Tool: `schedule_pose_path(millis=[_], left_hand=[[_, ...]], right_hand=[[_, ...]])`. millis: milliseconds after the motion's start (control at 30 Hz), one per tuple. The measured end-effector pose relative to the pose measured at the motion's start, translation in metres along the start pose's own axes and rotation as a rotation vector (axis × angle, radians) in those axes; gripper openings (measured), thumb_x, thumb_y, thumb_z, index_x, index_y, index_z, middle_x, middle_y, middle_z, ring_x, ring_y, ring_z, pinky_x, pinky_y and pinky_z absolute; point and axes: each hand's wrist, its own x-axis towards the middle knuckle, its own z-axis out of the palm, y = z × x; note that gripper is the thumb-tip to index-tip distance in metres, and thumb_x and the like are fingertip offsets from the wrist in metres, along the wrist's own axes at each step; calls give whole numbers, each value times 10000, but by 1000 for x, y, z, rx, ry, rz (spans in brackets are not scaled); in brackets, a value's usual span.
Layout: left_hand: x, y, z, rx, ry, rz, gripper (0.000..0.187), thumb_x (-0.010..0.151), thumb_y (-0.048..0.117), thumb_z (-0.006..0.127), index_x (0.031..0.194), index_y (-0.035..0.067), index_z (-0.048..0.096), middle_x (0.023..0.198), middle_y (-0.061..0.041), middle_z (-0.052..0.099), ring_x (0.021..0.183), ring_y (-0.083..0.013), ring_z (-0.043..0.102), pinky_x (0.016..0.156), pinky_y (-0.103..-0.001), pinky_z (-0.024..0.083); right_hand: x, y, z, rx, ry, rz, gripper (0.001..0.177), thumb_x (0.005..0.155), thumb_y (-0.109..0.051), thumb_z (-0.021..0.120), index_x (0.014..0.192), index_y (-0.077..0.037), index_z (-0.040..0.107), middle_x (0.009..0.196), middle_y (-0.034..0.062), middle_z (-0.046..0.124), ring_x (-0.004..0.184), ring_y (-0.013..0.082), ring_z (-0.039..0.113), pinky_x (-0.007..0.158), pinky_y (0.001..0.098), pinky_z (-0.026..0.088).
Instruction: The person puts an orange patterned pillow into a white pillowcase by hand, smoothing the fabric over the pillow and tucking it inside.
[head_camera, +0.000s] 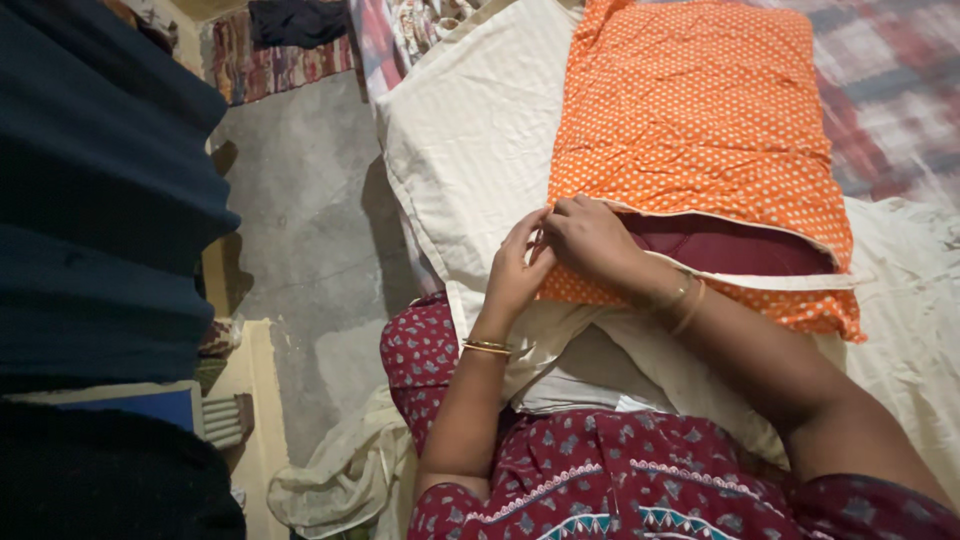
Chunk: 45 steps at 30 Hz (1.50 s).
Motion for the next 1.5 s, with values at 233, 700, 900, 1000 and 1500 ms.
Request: schedule_pose_path(millis=[233, 700, 900, 1000, 1500], left_hand=[[5, 11, 5, 262, -11, 226, 305, 899, 96, 608, 1186, 84, 711, 1287, -125, 694, 1244, -311, 643, 1104, -421, 472], [21, 110, 78, 446, -206, 512, 171, 823, 213, 762, 945, 97, 734, 1571, -193, 452, 1534, -439, 283, 1190, -657, 258], [32, 107, 83, 516, -205, 439, 160, 908, 246, 734, 989, 109, 746, 1245, -62, 692, 1272, -287, 578, 1116, -587, 360], [32, 112, 78, 482, -216, 327, 164, 932, 255, 725, 964, 98, 762, 1061, -45, 746, 1039, -242, 671, 1013, -548, 391], [30, 45, 51, 10, -295, 57, 231, 935, 182, 726, 1023, -28, 764, 1102, -136, 761, 1020, -217, 722, 912, -320, 539]], right_hand=[[-40, 7, -99, 10, 23, 176, 269, 818, -81, 716, 1087, -74, 720, 1040, 132, 682, 988, 343, 662, 855, 444, 538], [-100, 37, -117, -26, 223, 316, 105, 884, -100, 747, 981, -65, 766, 965, 130, 690, 892, 330, 667, 763, 431, 533], [-124, 37, -132, 20, 193, 288, 176, 822, -42, 745, 996, -57, 764, 937, 133, 688, 869, 310, 670, 753, 412, 538], [-150, 52, -151, 69, 236, 370, 289, 815, 1, 719, 1100, -38, 735, 1038, 145, 696, 954, 303, 676, 824, 393, 542], [-223, 69, -193, 376, 243, 634, 377, 829, -138, 786, 1199, -95, 725, 1180, 56, 705, 1032, 165, 687, 854, 315, 561]])
